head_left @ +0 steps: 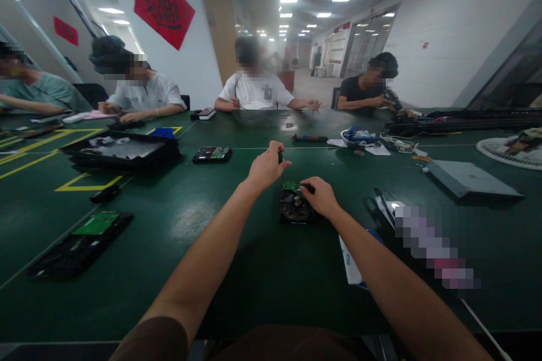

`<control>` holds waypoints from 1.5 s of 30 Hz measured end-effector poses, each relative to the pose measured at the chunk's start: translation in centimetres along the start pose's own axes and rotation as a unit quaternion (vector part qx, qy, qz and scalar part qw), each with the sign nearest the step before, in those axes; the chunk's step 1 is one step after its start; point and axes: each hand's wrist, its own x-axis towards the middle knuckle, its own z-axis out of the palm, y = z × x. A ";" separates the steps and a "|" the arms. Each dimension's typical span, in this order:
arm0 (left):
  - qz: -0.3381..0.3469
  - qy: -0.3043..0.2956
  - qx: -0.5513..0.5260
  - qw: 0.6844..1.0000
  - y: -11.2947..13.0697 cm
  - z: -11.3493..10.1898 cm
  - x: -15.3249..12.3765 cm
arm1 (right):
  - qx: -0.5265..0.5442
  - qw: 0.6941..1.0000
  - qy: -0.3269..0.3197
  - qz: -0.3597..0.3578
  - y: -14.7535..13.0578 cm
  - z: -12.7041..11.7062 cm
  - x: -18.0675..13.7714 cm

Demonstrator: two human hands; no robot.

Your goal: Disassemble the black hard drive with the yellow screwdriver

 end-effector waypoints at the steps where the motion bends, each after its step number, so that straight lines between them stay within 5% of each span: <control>1: 0.005 0.002 -0.009 1.000 -0.1 0.2 0.0 | -0.001 1.000 0.001 -0.001 0.0 0.0 0.0; 7: 0.027 0.012 -0.059 0.998 -0.6 0.8 0.1 | -0.005 1.000 0.002 -0.003 -0.3 -0.1 0.0; 13: 0.054 0.060 0.008 0.997 -0.9 0.4 0.1 | 0.000 1.000 0.003 -0.001 -0.3 -0.1 0.0; 25: -0.022 0.044 -0.011 0.999 -1.0 0.8 0.1 | 0.013 1.000 0.002 -0.003 -0.3 -0.2 0.0; 34: 0.067 0.109 -0.011 0.992 -0.9 0.5 0.3 | 0.003 1.000 -0.003 0.004 -0.4 -0.3 0.0; 40: 0.078 0.089 -0.033 0.992 -1.5 0.4 0.6 | -0.005 1.000 -0.011 0.010 -0.3 -0.3 0.0; 45: 0.021 0.113 -0.073 0.991 -1.6 1.0 0.6 | -0.001 1.000 -0.016 0.014 -0.4 -0.4 0.1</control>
